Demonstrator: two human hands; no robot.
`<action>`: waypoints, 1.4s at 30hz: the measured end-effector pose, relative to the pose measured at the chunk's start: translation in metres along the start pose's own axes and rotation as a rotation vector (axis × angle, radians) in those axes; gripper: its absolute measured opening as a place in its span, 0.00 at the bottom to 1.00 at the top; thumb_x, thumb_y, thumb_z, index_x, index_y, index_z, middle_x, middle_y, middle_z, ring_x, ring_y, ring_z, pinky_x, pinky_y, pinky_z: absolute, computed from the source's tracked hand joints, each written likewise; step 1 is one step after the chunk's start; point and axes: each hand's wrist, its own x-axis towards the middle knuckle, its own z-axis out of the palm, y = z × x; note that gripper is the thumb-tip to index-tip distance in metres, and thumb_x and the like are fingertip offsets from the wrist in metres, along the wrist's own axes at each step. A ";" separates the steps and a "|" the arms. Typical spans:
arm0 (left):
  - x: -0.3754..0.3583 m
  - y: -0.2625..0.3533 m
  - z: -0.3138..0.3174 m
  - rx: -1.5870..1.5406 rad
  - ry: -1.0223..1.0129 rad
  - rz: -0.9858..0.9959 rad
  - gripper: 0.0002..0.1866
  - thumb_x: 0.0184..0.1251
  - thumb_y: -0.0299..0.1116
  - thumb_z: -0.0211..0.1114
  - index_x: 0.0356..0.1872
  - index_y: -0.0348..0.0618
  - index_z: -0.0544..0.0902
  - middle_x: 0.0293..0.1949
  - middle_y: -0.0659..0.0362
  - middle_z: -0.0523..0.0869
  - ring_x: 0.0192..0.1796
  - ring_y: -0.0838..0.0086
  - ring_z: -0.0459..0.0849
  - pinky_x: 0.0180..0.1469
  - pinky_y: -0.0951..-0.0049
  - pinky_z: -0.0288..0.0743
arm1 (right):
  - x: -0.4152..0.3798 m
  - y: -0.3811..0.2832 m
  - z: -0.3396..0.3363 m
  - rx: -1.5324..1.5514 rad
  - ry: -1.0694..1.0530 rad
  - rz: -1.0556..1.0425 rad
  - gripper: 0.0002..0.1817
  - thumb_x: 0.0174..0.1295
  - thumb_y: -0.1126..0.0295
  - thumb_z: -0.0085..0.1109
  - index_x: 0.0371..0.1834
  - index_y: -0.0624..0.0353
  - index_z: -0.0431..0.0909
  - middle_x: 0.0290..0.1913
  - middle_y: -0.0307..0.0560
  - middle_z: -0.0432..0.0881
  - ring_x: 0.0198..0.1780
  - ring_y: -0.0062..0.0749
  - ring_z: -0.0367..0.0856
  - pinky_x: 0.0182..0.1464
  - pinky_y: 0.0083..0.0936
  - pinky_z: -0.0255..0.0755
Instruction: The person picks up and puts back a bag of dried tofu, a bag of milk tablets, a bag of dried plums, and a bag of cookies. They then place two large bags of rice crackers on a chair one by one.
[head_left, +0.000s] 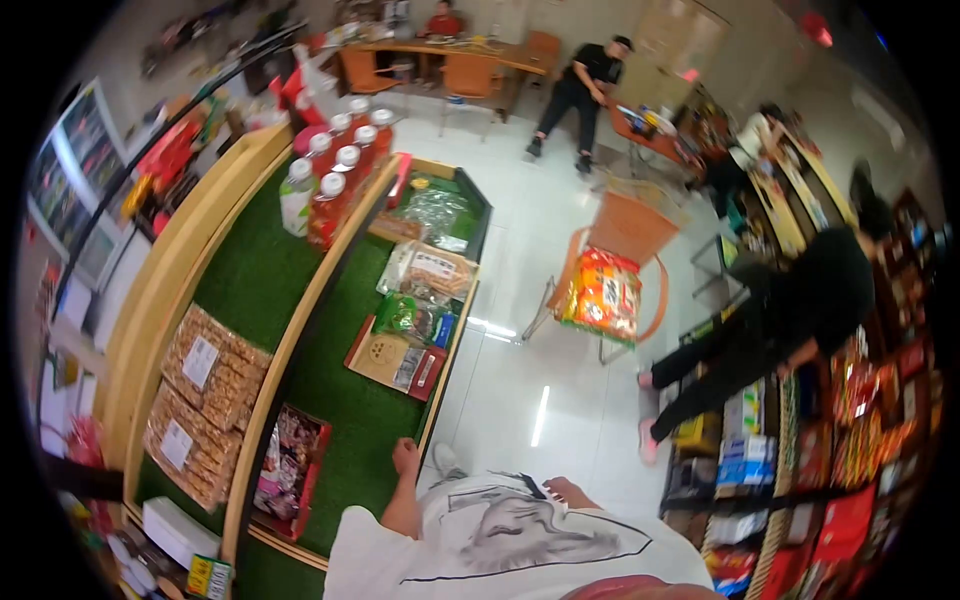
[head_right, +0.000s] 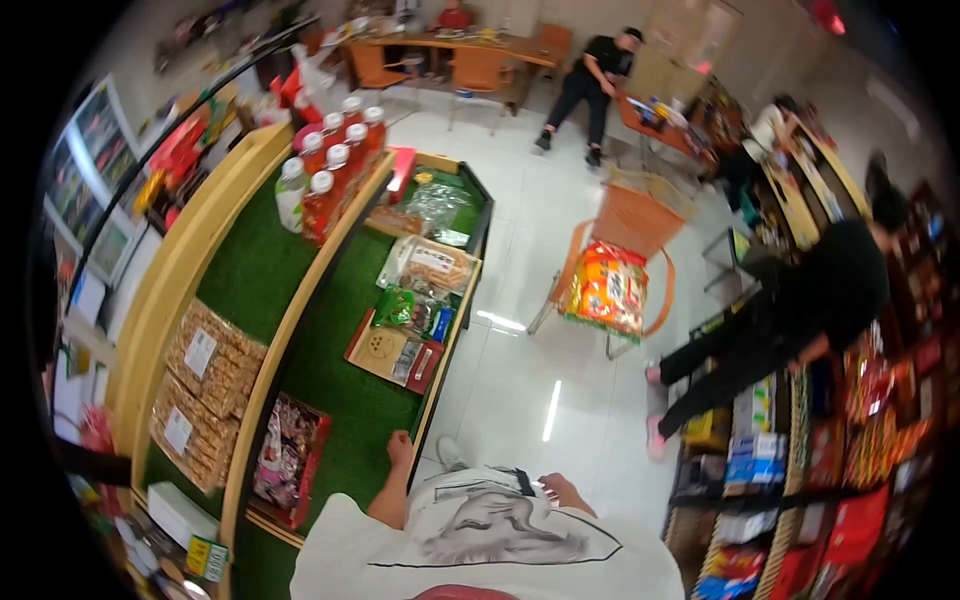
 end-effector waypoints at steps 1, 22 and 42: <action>0.013 0.007 -0.001 -0.044 0.005 -0.039 0.10 0.57 0.35 0.59 0.35 0.43 0.82 0.35 0.48 0.84 0.40 0.53 0.83 0.43 0.56 0.76 | 0.004 -0.016 -0.011 0.034 0.018 -0.018 0.16 0.60 0.58 0.53 0.49 0.51 0.75 0.36 0.41 0.80 0.30 0.34 0.78 0.33 0.37 0.77; 0.165 0.056 0.102 -0.333 0.370 -0.790 0.25 0.63 0.48 0.54 0.48 0.33 0.75 0.46 0.39 0.79 0.51 0.48 0.78 0.52 0.55 0.72 | 0.172 -0.558 0.127 -0.704 -0.207 -1.213 0.22 0.46 0.66 0.66 0.44 0.61 0.73 0.40 0.58 0.79 0.46 0.52 0.76 0.50 0.43 0.69; 0.194 0.164 0.090 -0.489 0.555 -0.524 0.19 0.61 0.39 0.63 0.51 0.43 0.77 0.40 0.53 0.85 0.42 0.65 0.83 0.43 0.64 0.75 | 0.191 -0.569 0.132 -0.782 -0.465 -0.795 0.19 0.47 0.58 0.65 0.40 0.56 0.78 0.44 0.55 0.77 0.50 0.43 0.73 0.55 0.42 0.64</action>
